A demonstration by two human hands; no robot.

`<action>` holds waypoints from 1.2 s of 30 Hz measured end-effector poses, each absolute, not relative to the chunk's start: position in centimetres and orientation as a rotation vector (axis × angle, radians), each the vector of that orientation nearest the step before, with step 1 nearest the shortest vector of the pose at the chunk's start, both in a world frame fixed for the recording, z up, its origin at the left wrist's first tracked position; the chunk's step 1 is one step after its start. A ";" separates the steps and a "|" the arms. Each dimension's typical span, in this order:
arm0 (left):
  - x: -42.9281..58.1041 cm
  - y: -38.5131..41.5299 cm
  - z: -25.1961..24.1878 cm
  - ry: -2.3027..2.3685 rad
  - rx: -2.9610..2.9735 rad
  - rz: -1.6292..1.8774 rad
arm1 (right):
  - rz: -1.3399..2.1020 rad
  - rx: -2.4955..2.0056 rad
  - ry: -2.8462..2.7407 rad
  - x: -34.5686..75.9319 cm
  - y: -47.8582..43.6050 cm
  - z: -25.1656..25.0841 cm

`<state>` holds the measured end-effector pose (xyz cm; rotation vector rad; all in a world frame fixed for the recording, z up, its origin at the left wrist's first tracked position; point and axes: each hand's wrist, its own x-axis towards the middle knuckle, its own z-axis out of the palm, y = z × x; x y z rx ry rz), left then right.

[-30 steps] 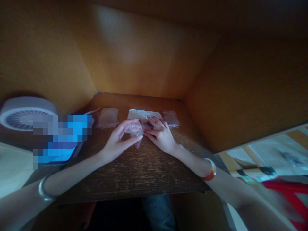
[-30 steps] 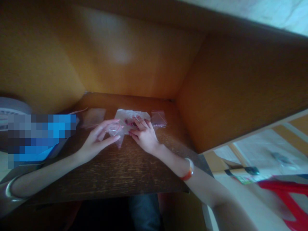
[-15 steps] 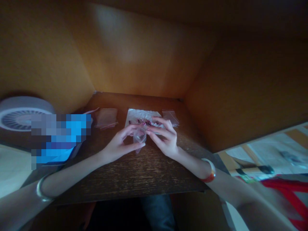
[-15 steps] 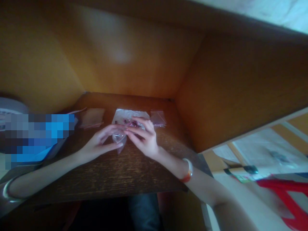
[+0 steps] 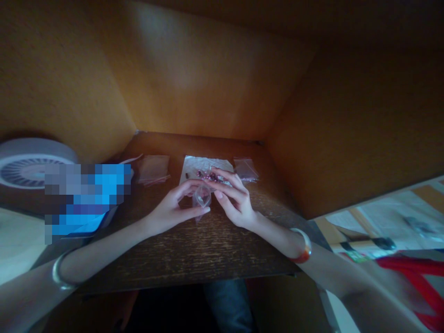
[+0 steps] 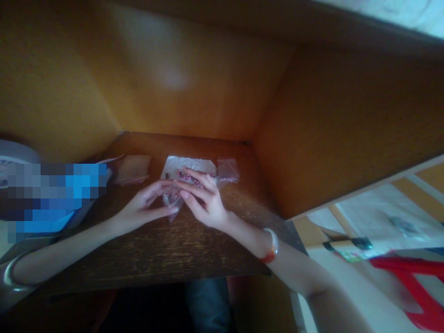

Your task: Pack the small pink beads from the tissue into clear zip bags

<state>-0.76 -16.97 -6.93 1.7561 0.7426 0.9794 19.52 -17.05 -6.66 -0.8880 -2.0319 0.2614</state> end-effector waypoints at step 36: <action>-0.6 -16.9 -6.6 1.000 1.486 1.217 | -0.057 -1.461 -2.256 20.4 -13.4 -9.7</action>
